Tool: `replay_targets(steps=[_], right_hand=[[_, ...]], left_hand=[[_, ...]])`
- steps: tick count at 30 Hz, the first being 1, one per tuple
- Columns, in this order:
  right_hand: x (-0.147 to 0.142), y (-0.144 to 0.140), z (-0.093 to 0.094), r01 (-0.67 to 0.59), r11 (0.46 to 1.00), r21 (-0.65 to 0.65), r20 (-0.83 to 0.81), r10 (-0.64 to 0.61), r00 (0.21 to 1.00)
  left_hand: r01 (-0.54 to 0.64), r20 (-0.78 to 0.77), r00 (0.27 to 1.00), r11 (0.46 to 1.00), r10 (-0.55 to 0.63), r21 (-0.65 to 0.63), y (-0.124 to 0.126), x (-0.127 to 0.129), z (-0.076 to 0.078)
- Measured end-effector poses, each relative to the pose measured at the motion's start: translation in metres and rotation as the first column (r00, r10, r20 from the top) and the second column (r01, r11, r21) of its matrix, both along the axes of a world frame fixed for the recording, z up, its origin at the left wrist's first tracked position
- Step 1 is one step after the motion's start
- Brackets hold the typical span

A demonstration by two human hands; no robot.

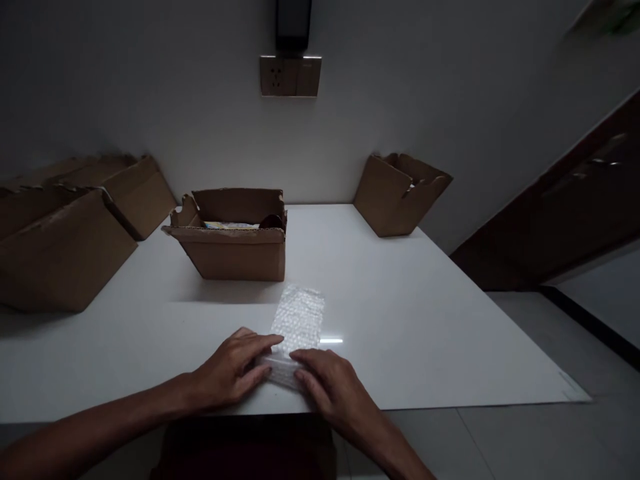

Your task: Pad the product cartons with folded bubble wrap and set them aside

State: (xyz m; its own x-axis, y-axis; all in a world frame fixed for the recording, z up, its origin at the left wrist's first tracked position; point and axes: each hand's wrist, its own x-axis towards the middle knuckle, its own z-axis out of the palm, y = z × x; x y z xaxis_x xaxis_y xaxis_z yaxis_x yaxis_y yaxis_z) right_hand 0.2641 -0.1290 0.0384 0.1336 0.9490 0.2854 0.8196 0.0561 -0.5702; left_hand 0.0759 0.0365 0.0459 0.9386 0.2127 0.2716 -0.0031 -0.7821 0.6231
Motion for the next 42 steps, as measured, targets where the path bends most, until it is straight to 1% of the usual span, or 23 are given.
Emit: replay_targets(steps=[3,5,7,10,12,14,16,19,21,23,24,25,26,29,30,31,32,33,35,37,38,40,42], right_hand=[[-0.006,-0.010,0.006,0.039,0.997,0.069,0.090,-0.045,0.995],[-0.008,-0.009,0.009,0.019,0.994,0.110,0.214,-0.042,0.976],[-0.010,-0.004,0.011,-0.031,0.997,0.076,0.303,0.007,0.953],[-0.009,0.004,0.008,-0.051,0.996,0.071,0.322,0.026,0.947],[-0.008,0.007,0.004,-0.047,0.996,0.081,0.239,0.026,0.971],[-0.007,0.008,0.001,-0.051,0.998,0.039,0.117,0.046,0.992],[-0.008,0.008,0.000,-0.034,0.999,0.017,0.047,0.033,0.998],[-0.011,0.009,0.004,0.048,0.990,0.131,0.174,-0.070,0.982],[-0.014,0.012,0.008,0.039,0.984,0.177,0.317,-0.094,0.944],[-0.016,0.014,0.009,-0.007,0.992,0.130,0.402,-0.046,0.915],[-0.016,0.016,0.008,-0.019,0.994,0.105,0.403,-0.025,0.915],[-0.015,0.017,0.007,-0.013,0.994,0.105,0.375,-0.028,0.926],[-0.014,0.018,0.005,0.015,0.992,0.122,0.319,-0.053,0.946],[-0.013,0.022,0.001,0.135,0.985,0.109,0.027,-0.138,0.990],[-0.014,0.023,0.002,0.140,0.988,0.071,-0.063,-0.135,0.989],[-0.015,0.023,0.002,0.121,0.992,0.038,-0.127,-0.115,0.985],[-0.016,0.024,0.004,0.093,0.995,0.021,-0.161,-0.088,0.983],[-0.017,0.024,0.005,0.075,0.997,0.030,-0.169,-0.069,0.983],[-0.016,0.022,0.007,0.079,0.995,0.064,-0.153,-0.069,0.986],[-0.014,0.020,0.008,0.080,0.996,0.031,-0.182,-0.073,0.981],[-0.012,0.019,0.009,0.063,0.998,-0.007,-0.209,-0.063,0.976],[-0.008,0.021,0.011,-0.004,0.998,-0.063,-0.239,-0.011,0.971],[-0.002,0.026,0.020,-0.068,0.997,-0.035,-0.193,0.060,0.979]], left_hand=[[-0.073,-0.087,0.994,0.996,0.068,-0.054,-0.002,0.002,-0.002],[-0.124,-0.088,0.988,0.992,0.124,0.007,0.002,0.011,-0.005],[-0.158,-0.047,0.986,0.984,0.162,0.083,0.006,0.017,-0.006],[-0.127,0.048,0.991,0.983,0.122,0.134,0.005,0.011,-0.003],[-0.074,0.084,0.994,0.989,0.064,0.131,0.000,0.000,-0.001],[-0.060,0.069,0.996,0.994,0.054,0.089,-0.004,-0.011,0.000],[-0.106,0.025,0.994,0.993,0.105,0.041,-0.004,-0.015,-0.001],[-0.202,-0.028,0.979,0.978,0.204,0.057,0.003,-0.008,-0.005],[-0.246,-0.034,0.968,0.968,0.248,0.054,0.009,-0.001,-0.008],[-0.295,-0.042,0.955,0.954,0.293,-0.050,0.010,0.003,-0.009],[-0.323,-0.051,0.946,0.935,0.319,-0.146,0.010,0.003,-0.008],[-0.356,-0.068,0.934,0.895,0.351,-0.270,0.008,0.002,-0.007],[-0.383,-0.096,0.920,0.826,0.379,-0.413,0.005,0.000,-0.005],[-0.349,-0.171,0.915,0.503,0.366,-0.791,-0.004,-0.005,0.004],[-0.302,-0.167,0.927,0.405,0.335,-0.863,-0.007,-0.006,0.007],[-0.254,-0.151,0.940,0.333,0.305,-0.908,-0.009,-0.005,0.010],[-0.216,-0.131,0.949,0.288,0.287,-0.933,-0.011,-0.004,0.012],[-0.191,-0.115,0.953,0.265,0.280,-0.945,-0.013,-0.003,0.013],[-0.175,-0.095,0.955,0.280,0.279,-0.944,-0.015,0.000,0.012],[-0.173,-0.074,0.962,0.377,0.265,-0.910,-0.017,0.000,0.010],[-0.179,-0.068,0.966,0.454,0.249,-0.873,-0.017,-0.001,0.009],[-0.183,-0.040,0.972,0.646,0.230,-0.741,-0.015,-0.004,0.010],[-0.165,0.095,0.965,0.846,0.245,-0.507,-0.004,-0.008,0.018]])
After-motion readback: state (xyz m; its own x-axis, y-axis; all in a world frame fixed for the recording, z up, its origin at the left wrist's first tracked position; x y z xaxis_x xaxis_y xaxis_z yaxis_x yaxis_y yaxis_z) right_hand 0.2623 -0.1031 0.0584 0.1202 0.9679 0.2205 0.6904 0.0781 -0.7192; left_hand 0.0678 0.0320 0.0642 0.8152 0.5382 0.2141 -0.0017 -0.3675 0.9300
